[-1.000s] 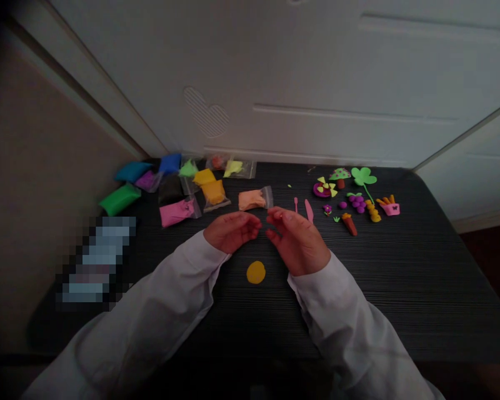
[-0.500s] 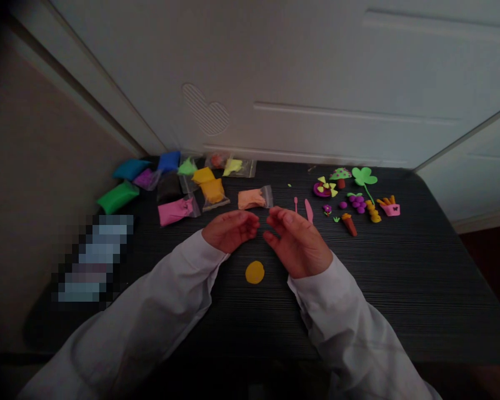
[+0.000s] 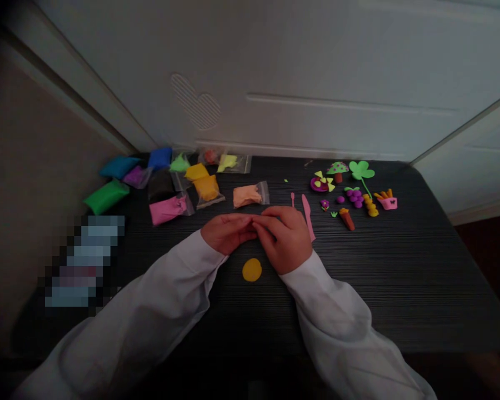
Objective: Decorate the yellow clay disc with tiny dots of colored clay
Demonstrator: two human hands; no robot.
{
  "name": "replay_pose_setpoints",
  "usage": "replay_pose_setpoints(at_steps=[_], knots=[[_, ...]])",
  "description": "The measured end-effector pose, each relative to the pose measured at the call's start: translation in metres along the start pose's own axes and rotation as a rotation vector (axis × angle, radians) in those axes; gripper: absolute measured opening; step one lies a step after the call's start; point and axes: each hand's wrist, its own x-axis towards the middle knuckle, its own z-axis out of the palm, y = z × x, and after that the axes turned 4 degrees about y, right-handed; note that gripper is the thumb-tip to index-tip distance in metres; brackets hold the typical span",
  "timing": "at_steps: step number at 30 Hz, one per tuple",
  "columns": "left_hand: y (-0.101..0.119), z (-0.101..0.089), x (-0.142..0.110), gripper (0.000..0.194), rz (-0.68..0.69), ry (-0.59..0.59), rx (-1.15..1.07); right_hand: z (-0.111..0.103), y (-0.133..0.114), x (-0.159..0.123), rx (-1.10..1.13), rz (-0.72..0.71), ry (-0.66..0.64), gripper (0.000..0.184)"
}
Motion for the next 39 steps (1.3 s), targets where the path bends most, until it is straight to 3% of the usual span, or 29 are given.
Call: replay_pose_setpoints(at_steps=[13,22,27,31,39], knots=[[0.001,0.000,-0.001,0.015,0.015,0.038,-0.071,-0.001,0.003,-0.001,-0.011,-0.016,0.018,0.017],[0.003,0.004,0.000,0.016,0.036,0.080,-0.092,0.000,-0.001,0.000,0.066,-0.040,-0.061,0.026],[0.005,0.002,-0.001,0.012,0.031,0.071,-0.105,-0.005,-0.009,0.003,0.272,0.125,-0.113,0.026],[0.007,0.002,-0.003,0.008,0.014,0.052,-0.096,-0.008,-0.009,0.004,0.331,0.232,-0.038,0.021],[0.009,0.003,-0.005,0.007,0.011,0.034,-0.090,-0.008,-0.007,0.004,0.329,0.254,-0.001,0.017]])
